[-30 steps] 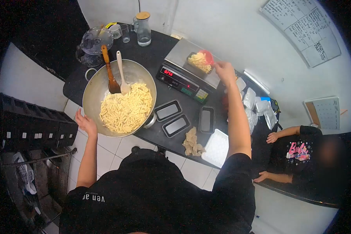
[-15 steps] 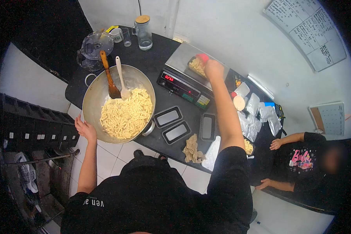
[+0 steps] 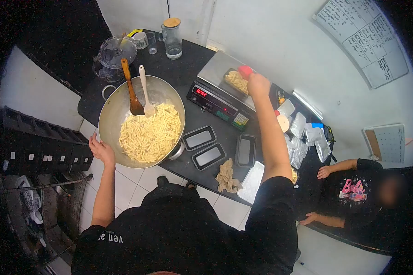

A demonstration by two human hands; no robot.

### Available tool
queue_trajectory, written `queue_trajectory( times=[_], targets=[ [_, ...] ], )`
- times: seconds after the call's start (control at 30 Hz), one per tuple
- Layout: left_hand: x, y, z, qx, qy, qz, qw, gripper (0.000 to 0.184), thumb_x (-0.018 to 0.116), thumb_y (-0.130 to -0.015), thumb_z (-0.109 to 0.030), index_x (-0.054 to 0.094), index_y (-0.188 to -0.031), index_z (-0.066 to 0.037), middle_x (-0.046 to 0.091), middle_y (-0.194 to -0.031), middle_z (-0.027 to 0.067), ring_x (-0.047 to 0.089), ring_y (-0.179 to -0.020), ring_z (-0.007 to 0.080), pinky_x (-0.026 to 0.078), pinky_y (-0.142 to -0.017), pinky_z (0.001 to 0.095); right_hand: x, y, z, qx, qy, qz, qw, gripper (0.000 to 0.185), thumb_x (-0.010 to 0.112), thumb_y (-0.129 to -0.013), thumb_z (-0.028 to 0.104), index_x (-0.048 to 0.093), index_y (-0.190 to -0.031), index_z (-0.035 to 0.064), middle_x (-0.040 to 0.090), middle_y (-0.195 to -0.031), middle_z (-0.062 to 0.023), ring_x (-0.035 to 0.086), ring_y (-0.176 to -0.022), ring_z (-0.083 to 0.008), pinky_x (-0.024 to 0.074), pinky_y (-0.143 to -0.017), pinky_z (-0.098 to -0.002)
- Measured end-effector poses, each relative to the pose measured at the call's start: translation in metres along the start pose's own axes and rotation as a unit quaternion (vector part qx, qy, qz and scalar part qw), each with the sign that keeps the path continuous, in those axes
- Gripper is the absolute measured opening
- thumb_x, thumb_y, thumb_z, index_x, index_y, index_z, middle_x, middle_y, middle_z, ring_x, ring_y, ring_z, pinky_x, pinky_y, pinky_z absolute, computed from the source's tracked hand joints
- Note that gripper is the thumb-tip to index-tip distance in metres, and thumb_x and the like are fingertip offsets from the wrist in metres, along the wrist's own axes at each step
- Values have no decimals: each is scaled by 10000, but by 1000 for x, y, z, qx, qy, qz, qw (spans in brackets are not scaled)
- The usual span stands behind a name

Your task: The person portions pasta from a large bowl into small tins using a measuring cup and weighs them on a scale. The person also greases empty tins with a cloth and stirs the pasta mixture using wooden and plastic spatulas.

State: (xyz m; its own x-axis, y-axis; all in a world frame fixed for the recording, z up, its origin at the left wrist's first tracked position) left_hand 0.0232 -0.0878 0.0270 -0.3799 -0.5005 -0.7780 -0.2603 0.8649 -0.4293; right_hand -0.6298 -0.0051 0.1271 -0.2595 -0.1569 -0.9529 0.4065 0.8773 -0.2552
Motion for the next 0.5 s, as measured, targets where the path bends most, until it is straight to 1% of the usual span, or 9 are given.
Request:
queue_trajectory(
  times=[0.03,0.23,0.37,0.43,0.47,0.5],
  targets=[
    [-1,0,0,6,-4,-9,1000,455,496,-885,-42,453,-1328,-138,371,-1403,136,383,-1274,331,282,-1003,525,1,1,-3,2,3,-4,1000,217,506,-840,172,683,-796,55,675,-831,-162,671,-747,-346,542,-667,-449],
    [-4,1,-3,-2,7,-8,1000,461,501,-878,-34,452,-1327,-129,371,-1402,141,372,-1280,338,273,-1018,518,5,10,-10,-12,27,-14,999,202,499,-848,159,682,-834,77,654,-861,-142,663,-780,-338,534,-675,-444],
    [-5,0,-5,6,16,-13,1000,457,502,-880,-51,453,-1327,-130,366,-1404,149,368,-1282,342,266,-1023,529,5,13,-15,-15,46,-2,999,200,499,-852,170,679,-835,85,651,-846,-136,662,-780,-341,532,-676,-445],
    [-8,1,-6,-15,19,-3,1000,440,513,-887,-81,449,-1322,-96,372,-1393,169,362,-1284,347,266,-1038,511,7,14,-20,-3,36,2,999,206,511,-866,192,699,-882,109,655,-875,-133,662,-787,-335,529,-685,-446],
    [-6,0,-1,-18,16,-4,1000,440,513,-887,-81,449,-1322,-96,372,-1393,169,362,-1284,347,266,-1038,511,7,13,-22,-6,35,3,999,206,511,-866,192,699,-882,109,655,-875,-133,662,-787,-335,529,-685,-446],
    [-5,0,9,-36,63,-19,997,420,498,-911,-122,440,-1322,-59,378,-1384,186,358,-1285,355,266,-1048,492,3,14,-25,21,22,3,1000,209,526,-871,216,707,-917,122,663,-890,-133,662,-800,-333,528,-700,-446]
  ],
)
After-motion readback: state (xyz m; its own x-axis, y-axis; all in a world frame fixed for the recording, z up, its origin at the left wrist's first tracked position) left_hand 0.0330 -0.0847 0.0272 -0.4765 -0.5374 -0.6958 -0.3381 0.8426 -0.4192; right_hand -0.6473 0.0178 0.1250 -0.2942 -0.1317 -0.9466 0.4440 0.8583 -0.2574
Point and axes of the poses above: each hand's wrist, its own y-axis away from the middle knuckle, its own x-axis out of the palm, z = x × y, the point moved 8 cm from there along -y, towards the middle knuckle
